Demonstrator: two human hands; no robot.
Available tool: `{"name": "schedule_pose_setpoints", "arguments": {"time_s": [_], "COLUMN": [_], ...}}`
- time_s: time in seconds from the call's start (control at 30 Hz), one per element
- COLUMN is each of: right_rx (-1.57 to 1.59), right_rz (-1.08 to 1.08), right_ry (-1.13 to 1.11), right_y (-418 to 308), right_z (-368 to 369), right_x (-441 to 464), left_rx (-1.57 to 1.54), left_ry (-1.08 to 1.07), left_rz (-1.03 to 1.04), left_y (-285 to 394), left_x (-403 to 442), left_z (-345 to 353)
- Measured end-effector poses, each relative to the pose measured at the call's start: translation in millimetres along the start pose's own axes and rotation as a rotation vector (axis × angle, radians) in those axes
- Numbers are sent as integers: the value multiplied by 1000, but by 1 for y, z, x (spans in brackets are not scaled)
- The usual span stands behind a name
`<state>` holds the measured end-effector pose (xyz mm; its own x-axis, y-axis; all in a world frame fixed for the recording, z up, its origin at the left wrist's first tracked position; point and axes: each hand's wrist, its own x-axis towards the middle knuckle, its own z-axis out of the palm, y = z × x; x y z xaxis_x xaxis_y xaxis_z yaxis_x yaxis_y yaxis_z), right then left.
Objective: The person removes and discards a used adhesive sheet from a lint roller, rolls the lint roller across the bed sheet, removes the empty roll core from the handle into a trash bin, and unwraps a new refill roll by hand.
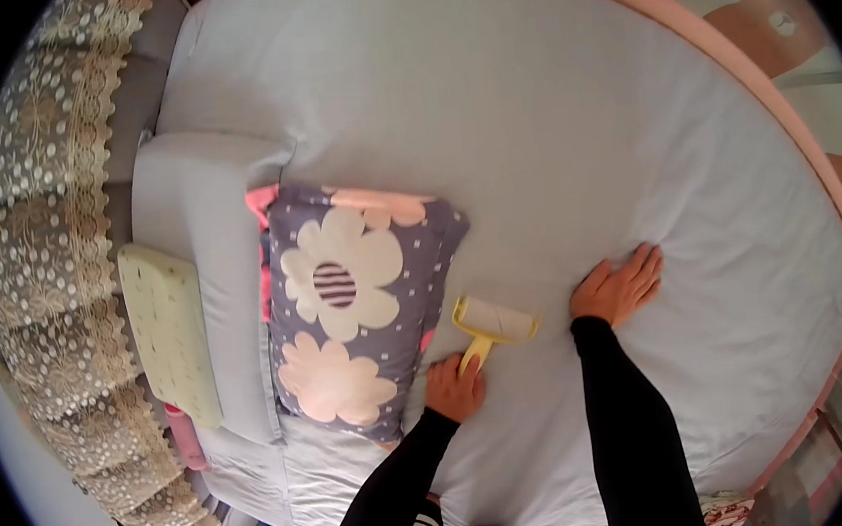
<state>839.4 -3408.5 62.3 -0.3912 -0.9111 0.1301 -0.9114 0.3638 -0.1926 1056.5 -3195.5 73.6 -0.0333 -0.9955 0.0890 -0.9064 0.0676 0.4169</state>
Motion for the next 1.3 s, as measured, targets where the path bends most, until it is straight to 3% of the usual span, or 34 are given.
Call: {"name": "schedule_pose_setpoints", "arguments": {"time_s": [0.1,0.2,0.3,0.4,0.5,0.57,0.67,0.77,0.8,0.87,0.93,1.07,1.17,1.2,1.3], "right_rx": [5,12,3,12,34,39,33,50,59,56,41,28,33,31,10], "right_rz": [-16,3,9,34,48,42,19,6,12,29,22,11,2,0,4], "right_ry": [19,0,-9,-31,-42,-40,-21,-12,-13,-11,-22,-6,10,12,11], "right_y": [2,-2,0,-1,-2,-3,-1,-1,-1,0,-1,0,-1,0,0], "right_z": [2,3,1,0,-1,-1,-1,0,0,-1,-1,2,5,5,3], "right_x": [2,6,5,3,5,4,5,1,2,3,3,2,1,1,2], "left_rx": [-209,-162,-85,6,68,34,104,139,136,35,71,104,70,-29,21], "left_ry": [-91,-40,85,233,204,19,-129,-304,-287,-317,-475,-575,-474,-384,-147], "left_rz": [1,23,12,81,134,33,9,-87,-12,-85,-258,-373,-256,-291,-113], "left_y": [3,-5,-27,-74,-93,-95,-88,-82,-90,-84,-55,-35,-47,-49,-74], "left_x": [15,86,252,408,510,535,498,395,353,284,257,256,279,289,318], "left_z": [-26,-63,-102,-99,-96,-90,-94,-115,-118,-134,-163,-190,-206,-214,-225]}}
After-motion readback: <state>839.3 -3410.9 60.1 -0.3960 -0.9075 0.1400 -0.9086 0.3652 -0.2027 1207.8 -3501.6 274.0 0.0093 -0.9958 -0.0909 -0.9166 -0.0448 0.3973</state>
